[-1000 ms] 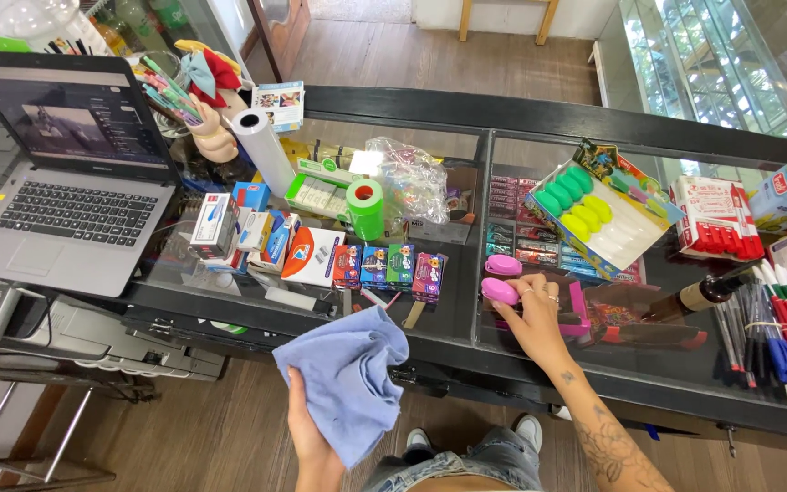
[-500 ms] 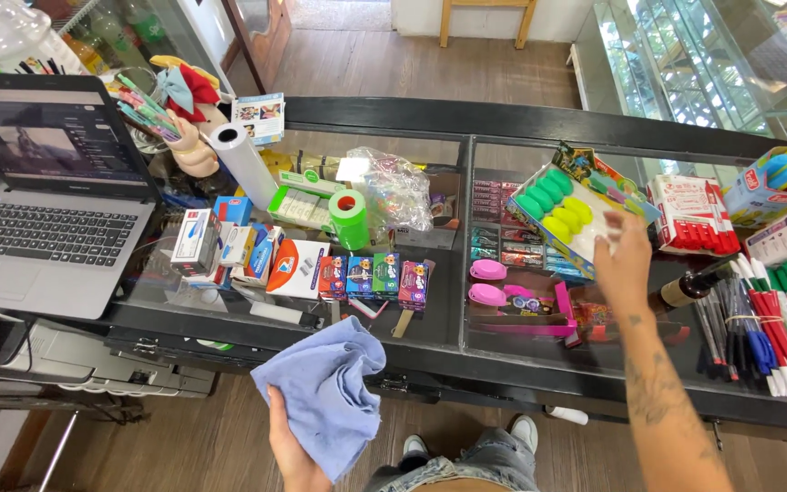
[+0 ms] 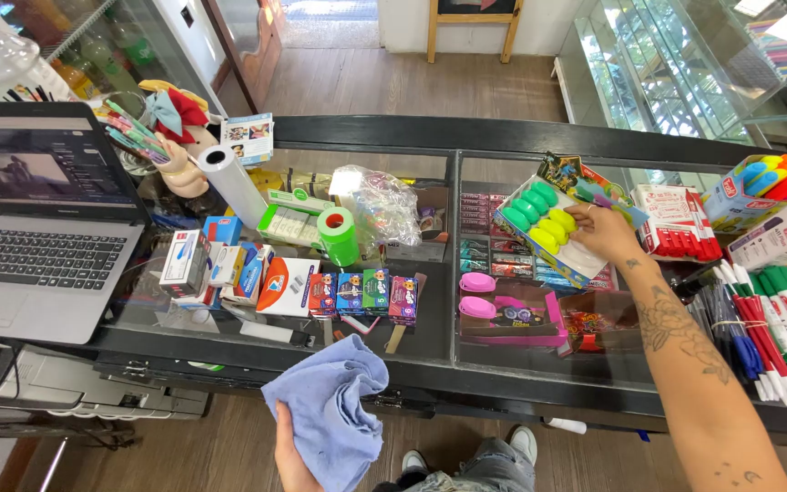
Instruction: Cleaning small stationery items with a cloth and organizing them in a display case on a retail counter.
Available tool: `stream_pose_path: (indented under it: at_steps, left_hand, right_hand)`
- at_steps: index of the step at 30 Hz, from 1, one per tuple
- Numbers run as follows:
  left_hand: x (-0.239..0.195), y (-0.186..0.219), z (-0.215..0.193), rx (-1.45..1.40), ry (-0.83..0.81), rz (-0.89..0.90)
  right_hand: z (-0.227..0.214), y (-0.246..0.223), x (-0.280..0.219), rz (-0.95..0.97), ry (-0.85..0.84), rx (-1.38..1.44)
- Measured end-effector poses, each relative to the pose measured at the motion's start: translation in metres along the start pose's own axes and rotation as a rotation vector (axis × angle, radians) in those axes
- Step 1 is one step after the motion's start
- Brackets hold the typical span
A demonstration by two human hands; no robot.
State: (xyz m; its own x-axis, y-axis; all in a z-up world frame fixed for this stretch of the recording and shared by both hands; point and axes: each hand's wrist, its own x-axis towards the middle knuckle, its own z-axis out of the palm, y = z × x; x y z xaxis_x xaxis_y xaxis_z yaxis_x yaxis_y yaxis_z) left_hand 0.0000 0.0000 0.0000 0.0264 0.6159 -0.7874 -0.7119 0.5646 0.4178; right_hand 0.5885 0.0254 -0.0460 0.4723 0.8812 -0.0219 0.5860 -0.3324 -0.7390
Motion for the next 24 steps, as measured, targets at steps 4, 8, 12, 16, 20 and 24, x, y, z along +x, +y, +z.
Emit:
stream_pose_path:
  at_steps: [4,8,12,16,20,24]
  left_hand:
    - [-0.006,-0.003,0.005,-0.005,-0.002,-0.015]
    - [-0.012,-0.007,0.012,-0.007,-0.003,-0.028]
    - [-0.019,-0.009,0.016,-0.023,-0.001,-0.038]
    - [-0.025,-0.008,0.02,-0.025,0.0,-0.049]
    - [-0.031,-0.008,0.023,-0.029,0.002,-0.057]
    - [-0.038,-0.008,0.026,-0.041,-0.001,-0.067]
  right_hand:
    - [-0.01,-0.019,-0.004,0.018,-0.064,-0.104]
    - [-0.006,-0.022,-0.017,-0.008,-0.032,-0.156]
    - [0.003,-0.014,-0.016,-0.087,-0.018,-0.626]
    - [0.008,-0.039,-0.028,-0.136,-0.034,-0.919]
    - [0.015,0.016,0.0,-0.265,0.054,-0.954]
    - [0.007,0.009,0.008,-0.194,-0.032,-0.788]
